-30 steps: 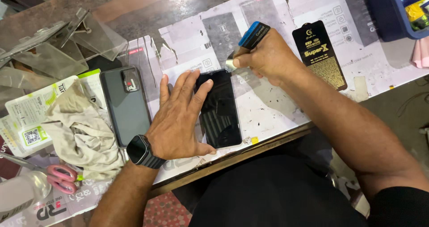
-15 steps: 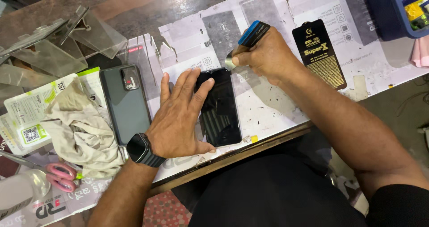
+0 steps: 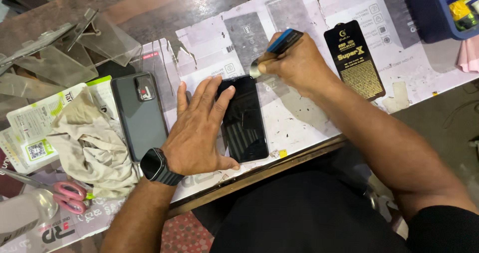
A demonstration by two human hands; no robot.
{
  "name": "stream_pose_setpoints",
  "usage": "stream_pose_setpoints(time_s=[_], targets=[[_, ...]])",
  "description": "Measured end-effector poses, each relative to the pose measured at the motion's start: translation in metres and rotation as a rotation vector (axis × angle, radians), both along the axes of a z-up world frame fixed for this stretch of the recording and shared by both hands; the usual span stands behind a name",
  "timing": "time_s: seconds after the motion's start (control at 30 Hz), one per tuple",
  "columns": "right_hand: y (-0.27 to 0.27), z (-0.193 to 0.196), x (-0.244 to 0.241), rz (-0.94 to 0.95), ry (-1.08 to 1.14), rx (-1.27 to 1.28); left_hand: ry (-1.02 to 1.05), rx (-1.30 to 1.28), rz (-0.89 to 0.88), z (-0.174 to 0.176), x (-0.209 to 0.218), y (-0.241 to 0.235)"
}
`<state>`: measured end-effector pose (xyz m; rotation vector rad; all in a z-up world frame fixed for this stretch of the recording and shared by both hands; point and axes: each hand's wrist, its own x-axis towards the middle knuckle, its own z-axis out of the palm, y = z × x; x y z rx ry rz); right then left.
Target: The person removes a black phone case, then uses a blue plastic card to scrape the phone screen. They wipe the screen with a pink cloth and align a new screen protector before pressing it onto the display. The person smooths the protector with the card and wipes the surface again.
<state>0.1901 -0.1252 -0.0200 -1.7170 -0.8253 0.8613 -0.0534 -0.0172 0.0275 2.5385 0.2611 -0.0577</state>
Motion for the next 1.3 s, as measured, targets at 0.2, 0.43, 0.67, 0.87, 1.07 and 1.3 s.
stream_pose_setpoints(time_s=[0.2, 0.43, 0.67, 0.87, 1.07, 1.3], targets=[[0.001, -0.001, 0.001, -0.077, 0.100, -0.109, -0.023, -0.011, -0.002, 0.000, -0.001, 0.000], [0.000, 0.005, 0.005, -0.056, 0.122, -0.163, -0.013, -0.008, -0.002, 0.000, -0.001, 0.000], [-0.002, 0.008, 0.006, -0.013, 0.192, -0.059, 0.026, 0.001, -0.001, 0.004, 0.001, -0.001], [0.001, 0.011, 0.007, -0.010, 0.159, -0.137, 0.060, -0.009, 0.003, 0.005, 0.002, -0.001], [0.001, 0.015, 0.008, 0.025, 0.171, -0.093, 0.058, 0.003, 0.001, 0.006, 0.003, -0.001], [0.001, 0.018, 0.009, 0.050, 0.122, -0.131, 0.050, 0.004, -0.005, 0.007, 0.003, -0.001]])
